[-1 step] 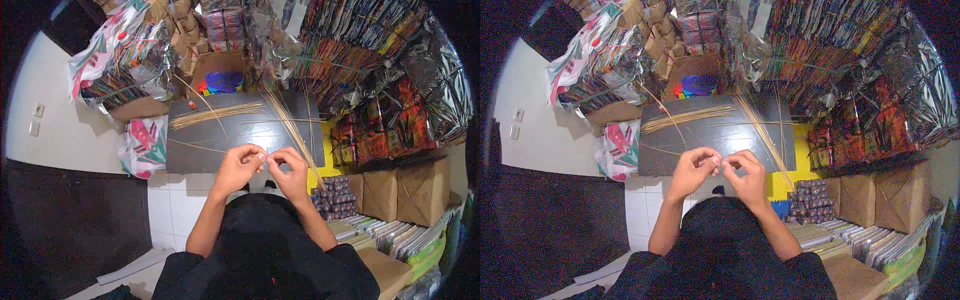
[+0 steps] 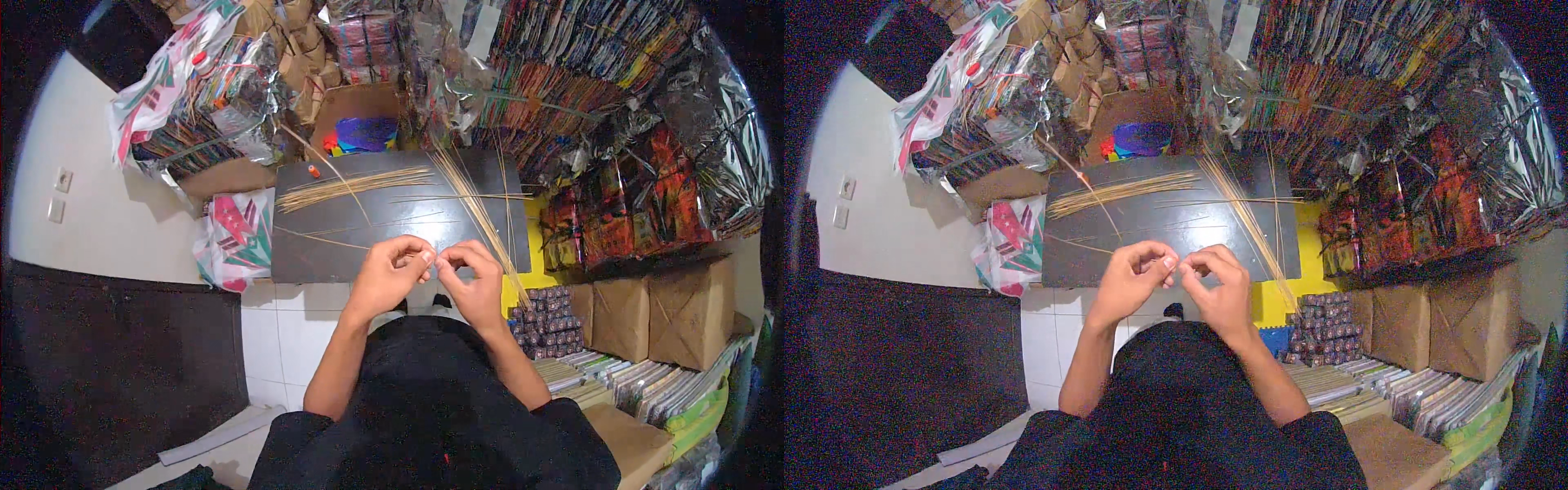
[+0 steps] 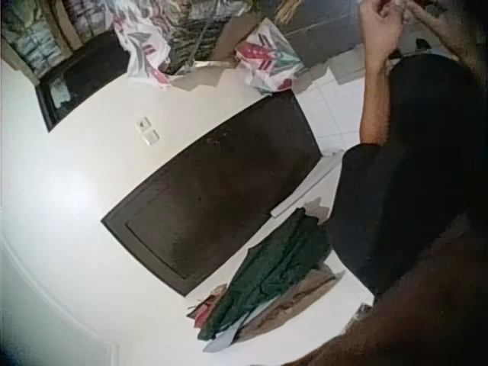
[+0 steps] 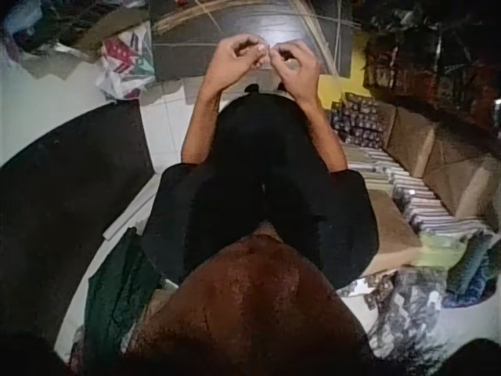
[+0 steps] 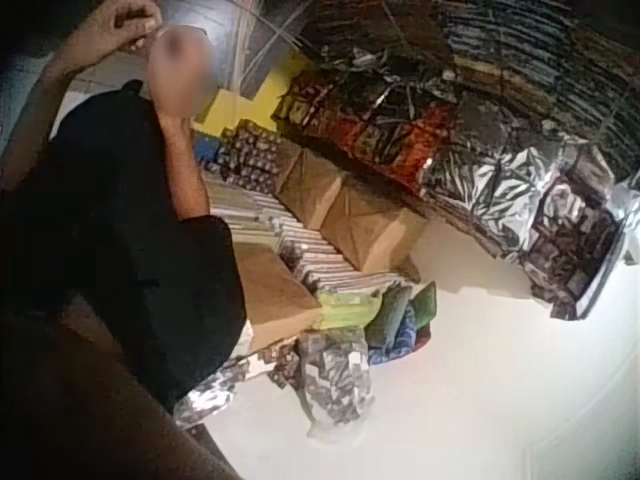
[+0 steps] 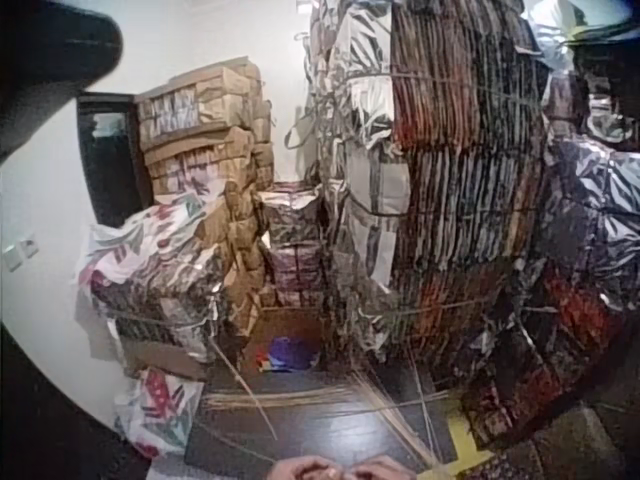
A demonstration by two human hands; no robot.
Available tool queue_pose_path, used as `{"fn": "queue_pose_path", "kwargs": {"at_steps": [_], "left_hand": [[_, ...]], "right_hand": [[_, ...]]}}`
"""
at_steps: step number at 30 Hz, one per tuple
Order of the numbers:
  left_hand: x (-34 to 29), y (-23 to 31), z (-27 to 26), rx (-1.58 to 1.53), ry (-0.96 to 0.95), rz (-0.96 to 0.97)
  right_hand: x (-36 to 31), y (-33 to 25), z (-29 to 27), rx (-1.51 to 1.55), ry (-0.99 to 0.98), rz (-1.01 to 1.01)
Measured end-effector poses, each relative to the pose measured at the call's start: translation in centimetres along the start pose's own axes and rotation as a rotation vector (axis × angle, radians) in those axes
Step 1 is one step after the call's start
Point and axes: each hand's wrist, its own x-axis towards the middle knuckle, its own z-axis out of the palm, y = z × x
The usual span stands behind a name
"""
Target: The person sits on the floor at a low table and assembles thin bamboo sticks into cross-shaped frames. They align the sticks, tie them together at the intersection with a small piece of string, and then bend the sticks to form a curved structure. The person repeats this process with multiple sets of sticks throughout the video.
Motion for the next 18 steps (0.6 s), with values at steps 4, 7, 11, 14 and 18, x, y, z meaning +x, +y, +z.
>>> {"fn": "queue_pose_path", "kwargs": {"at_steps": [4,7,11,14,18], "left_hand": [[0.0,0.3,-0.5,0.035,-0.06,-0.012],[-0.1,0.8,-0.6,0.069,-0.065,-0.041],[-0.1,0.5,-0.6,0.133,-0.015,-0.008],[-0.1,0.8,-0.7,0.173,0.003,-0.012],[-0.1,0.7,-0.8,0.227,0.076,0.175]], "right_hand": [[-0.1,0.4,0.1,0.028,-0.012,0.018],[-0.2,0.3,0.1,0.043,-0.022,0.049],[-0.2,0.7,0.1,0.086,-0.024,0.069],[-0.4,1.2,0.1,0.145,-0.019,0.096],[-0.5,1.7,-0.1,0.17,-0.012,0.125]]}}
